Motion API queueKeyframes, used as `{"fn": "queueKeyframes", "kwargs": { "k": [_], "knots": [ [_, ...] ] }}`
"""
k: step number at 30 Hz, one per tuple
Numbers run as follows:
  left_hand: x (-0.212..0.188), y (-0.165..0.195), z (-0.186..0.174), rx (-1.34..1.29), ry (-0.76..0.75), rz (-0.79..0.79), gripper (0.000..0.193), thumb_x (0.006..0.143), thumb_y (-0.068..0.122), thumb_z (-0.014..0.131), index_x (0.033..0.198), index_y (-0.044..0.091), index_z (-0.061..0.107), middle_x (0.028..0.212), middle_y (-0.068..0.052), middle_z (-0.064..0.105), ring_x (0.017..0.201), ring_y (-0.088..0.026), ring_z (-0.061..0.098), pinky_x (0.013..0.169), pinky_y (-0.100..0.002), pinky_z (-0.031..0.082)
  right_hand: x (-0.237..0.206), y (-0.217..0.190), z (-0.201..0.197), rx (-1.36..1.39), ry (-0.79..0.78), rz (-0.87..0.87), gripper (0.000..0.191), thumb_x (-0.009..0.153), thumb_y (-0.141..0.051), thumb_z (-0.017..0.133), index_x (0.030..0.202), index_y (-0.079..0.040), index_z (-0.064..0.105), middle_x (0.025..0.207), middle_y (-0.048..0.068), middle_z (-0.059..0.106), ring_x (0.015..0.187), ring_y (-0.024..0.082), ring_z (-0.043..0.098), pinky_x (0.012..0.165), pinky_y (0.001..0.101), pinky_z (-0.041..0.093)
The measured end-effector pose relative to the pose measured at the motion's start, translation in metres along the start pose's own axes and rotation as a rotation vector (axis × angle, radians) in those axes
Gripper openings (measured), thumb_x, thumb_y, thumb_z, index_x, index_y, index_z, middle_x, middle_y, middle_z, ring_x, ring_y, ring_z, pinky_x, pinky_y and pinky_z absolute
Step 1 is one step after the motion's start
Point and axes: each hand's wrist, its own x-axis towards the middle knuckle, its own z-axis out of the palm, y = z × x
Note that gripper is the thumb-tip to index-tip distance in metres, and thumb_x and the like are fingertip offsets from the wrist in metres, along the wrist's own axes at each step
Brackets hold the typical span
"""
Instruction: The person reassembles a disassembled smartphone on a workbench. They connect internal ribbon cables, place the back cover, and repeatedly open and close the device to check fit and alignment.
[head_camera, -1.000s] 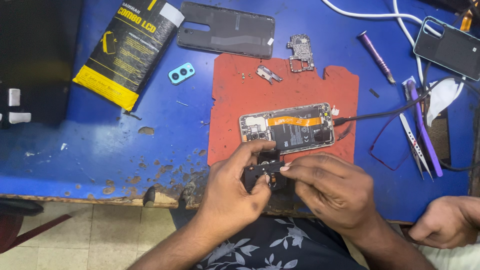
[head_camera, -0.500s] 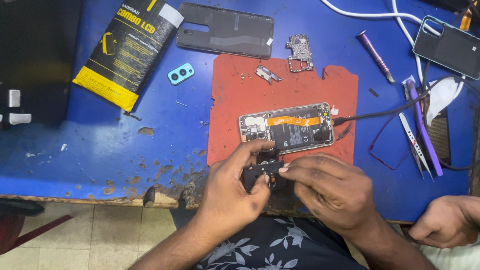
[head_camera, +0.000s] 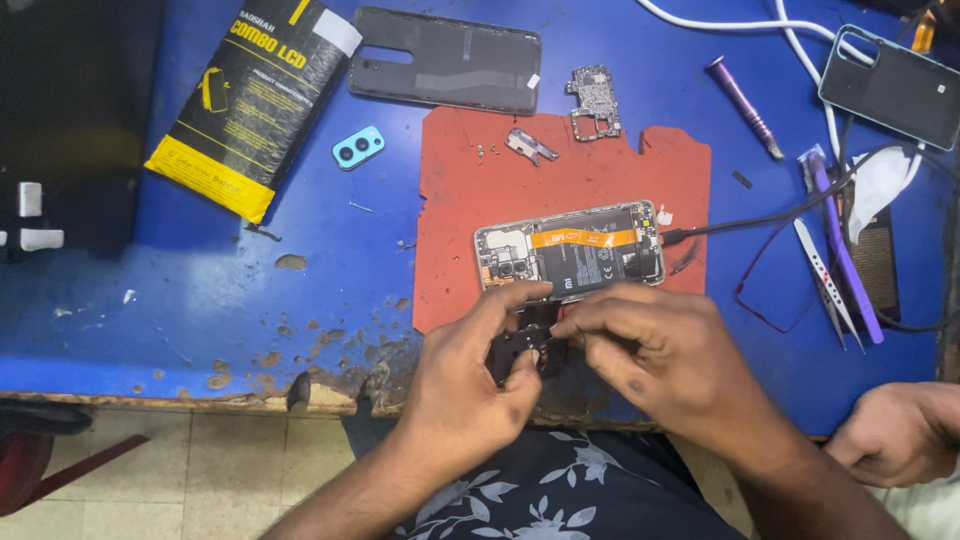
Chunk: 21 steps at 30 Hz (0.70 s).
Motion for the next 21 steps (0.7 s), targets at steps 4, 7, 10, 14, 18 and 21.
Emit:
{"fn": "queueKeyframes", "kwargs": {
  "k": [4,7,10,14,18,21],
  "knots": [
    [-0.0007,-0.0001,0.0016,0.022,-0.002,-0.038,0.053,0.08,-0.001,0.064,0.132,0.008,0.061,0.086,-0.011,0.069,0.073,-0.019,0.071,0.069,-0.03,0.057,0.0025,-0.004,0.0012,0.004,-0.01,0.061,0.021,0.081,0.002,0.069,0.1,-0.005,0.077,0.095,0.004,0.077,0.078,0.015,0.076,0.064,0.0276,0.058],
    [-0.0006,-0.0011,0.0016,0.042,-0.004,-0.036,0.054,0.08,-0.001,0.065,0.133,0.009,0.061,0.089,-0.012,0.07,0.076,-0.021,0.071,0.072,-0.032,0.057,0.0022,-0.007,0.0018,-0.002,-0.013,0.063,0.021,0.081,0.002,0.069,0.1,-0.006,0.077,0.093,0.004,0.075,0.075,0.015,0.073,0.062,0.0281,0.056],
    [-0.0012,-0.0017,0.0023,0.05,0.011,0.03,0.055,0.08,-0.002,0.065,0.133,0.008,0.06,0.098,-0.013,0.072,0.083,-0.023,0.072,0.076,-0.033,0.058,0.0037,-0.0065,-0.0016,0.018,-0.036,0.051,0.021,0.082,0.002,0.069,0.1,-0.006,0.076,0.093,0.004,0.074,0.076,0.015,0.073,0.063,0.0281,0.056],
    [-0.0022,-0.0023,0.0047,0.045,0.018,0.04,0.056,0.079,-0.002,0.065,0.134,0.008,0.06,0.102,-0.014,0.073,0.086,-0.024,0.072,0.079,-0.034,0.059,0.0075,-0.0038,-0.0059,0.003,-0.081,0.024,0.02,0.082,0.002,0.068,0.099,-0.005,0.075,0.094,0.004,0.074,0.079,0.016,0.073,0.065,0.0285,0.056],
    [-0.0019,-0.0049,0.0054,0.055,0.042,0.106,0.057,0.078,-0.004,0.066,0.134,0.006,0.059,0.106,-0.015,0.073,0.087,-0.023,0.071,0.082,-0.033,0.057,0.0093,-0.0024,-0.0052,-0.014,-0.089,0.006,0.017,0.083,0.001,0.068,0.099,-0.004,0.074,0.093,0.004,0.073,0.078,0.016,0.073,0.065,0.0286,0.055],
    [-0.0019,-0.0062,0.0067,-0.018,0.035,-0.037,0.053,0.08,-0.003,0.065,0.131,0.008,0.061,0.09,-0.011,0.071,0.08,-0.018,0.072,0.075,-0.029,0.058,0.0069,0.0003,-0.0056,0.044,-0.053,0.042,0.018,0.084,0.003,0.066,0.099,-0.004,0.074,0.091,0.004,0.074,0.077,0.014,0.072,0.065,0.028,0.055]
  ]
}}
